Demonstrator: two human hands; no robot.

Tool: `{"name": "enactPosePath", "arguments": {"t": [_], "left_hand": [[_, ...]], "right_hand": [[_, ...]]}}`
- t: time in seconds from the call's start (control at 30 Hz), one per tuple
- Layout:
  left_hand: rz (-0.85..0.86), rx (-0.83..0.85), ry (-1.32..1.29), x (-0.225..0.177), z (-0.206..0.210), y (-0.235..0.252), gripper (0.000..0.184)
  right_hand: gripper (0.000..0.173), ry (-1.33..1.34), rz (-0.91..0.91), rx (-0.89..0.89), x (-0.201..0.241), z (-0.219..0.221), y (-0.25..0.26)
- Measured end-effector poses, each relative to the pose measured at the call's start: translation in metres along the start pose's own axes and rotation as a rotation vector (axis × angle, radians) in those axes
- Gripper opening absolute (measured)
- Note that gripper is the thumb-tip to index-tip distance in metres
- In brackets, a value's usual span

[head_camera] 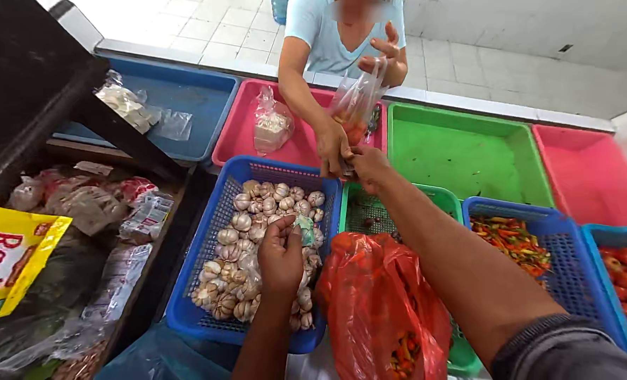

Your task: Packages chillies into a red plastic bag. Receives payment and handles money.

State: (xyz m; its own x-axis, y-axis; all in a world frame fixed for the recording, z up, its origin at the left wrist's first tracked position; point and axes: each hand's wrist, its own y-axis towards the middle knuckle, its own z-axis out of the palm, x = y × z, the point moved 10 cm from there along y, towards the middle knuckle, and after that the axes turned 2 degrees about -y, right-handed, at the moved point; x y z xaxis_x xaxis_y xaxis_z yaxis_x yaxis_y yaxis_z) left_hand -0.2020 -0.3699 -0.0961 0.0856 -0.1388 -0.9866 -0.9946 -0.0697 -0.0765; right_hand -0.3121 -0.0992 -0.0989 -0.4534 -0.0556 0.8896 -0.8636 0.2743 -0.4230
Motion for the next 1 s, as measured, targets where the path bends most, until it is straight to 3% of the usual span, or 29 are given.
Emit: {"name": "enactPosePath", "arguments": {"t": [0.07,0.27,0.43,0.53,0.6,0.7,0.77,0.87,0.93,1.0], "left_hand": [[-0.044,0.026,-0.067,-0.002,0.002,-0.005,0.018],[-0.058,0.117,-0.374,-0.028,0.014,-0.032,0.007],[0.04,0.217,-0.481,-0.067,0.005,-0.068,0.016],[0.165,0.334,-0.451,-0.093,-0.017,-0.094,0.034],[0.238,0.39,-0.424,-0.098,-0.04,-0.107,0.02],[0.305,0.414,-0.345,-0.101,-0.068,-0.129,0.017],[0.308,0.406,-0.307,-0.103,-0.072,-0.149,0.021],[0.272,0.407,-0.208,-0.105,-0.054,-0.177,0.023],[0.278,0.364,-0.034,-0.109,-0.035,-0.196,0.024],[0.322,0.326,0.196,-0.114,-0.014,-0.213,0.053]], "right_hand": [[0.033,-0.078,-0.033,0.003,0.003,0.002,0.002],[0.042,0.056,-0.016,0.129,0.008,-0.006,-0.026],[0.041,0.116,-0.092,0.152,0.013,-0.061,-0.087],[0.037,0.126,-0.253,-0.015,0.0,-0.15,-0.137],[0.037,0.091,-0.287,-0.272,-0.032,-0.241,-0.175],[0.038,-0.205,-0.157,-0.686,-0.101,-0.364,-0.226],[0.036,-0.447,-0.054,-0.783,-0.136,-0.401,-0.24],[0.038,-0.677,-0.016,-0.692,-0.169,-0.402,-0.224],[0.058,-0.772,-0.04,-0.622,-0.18,-0.392,-0.198],[0.082,-0.837,0.001,-0.541,-0.189,-0.376,-0.174]]}}
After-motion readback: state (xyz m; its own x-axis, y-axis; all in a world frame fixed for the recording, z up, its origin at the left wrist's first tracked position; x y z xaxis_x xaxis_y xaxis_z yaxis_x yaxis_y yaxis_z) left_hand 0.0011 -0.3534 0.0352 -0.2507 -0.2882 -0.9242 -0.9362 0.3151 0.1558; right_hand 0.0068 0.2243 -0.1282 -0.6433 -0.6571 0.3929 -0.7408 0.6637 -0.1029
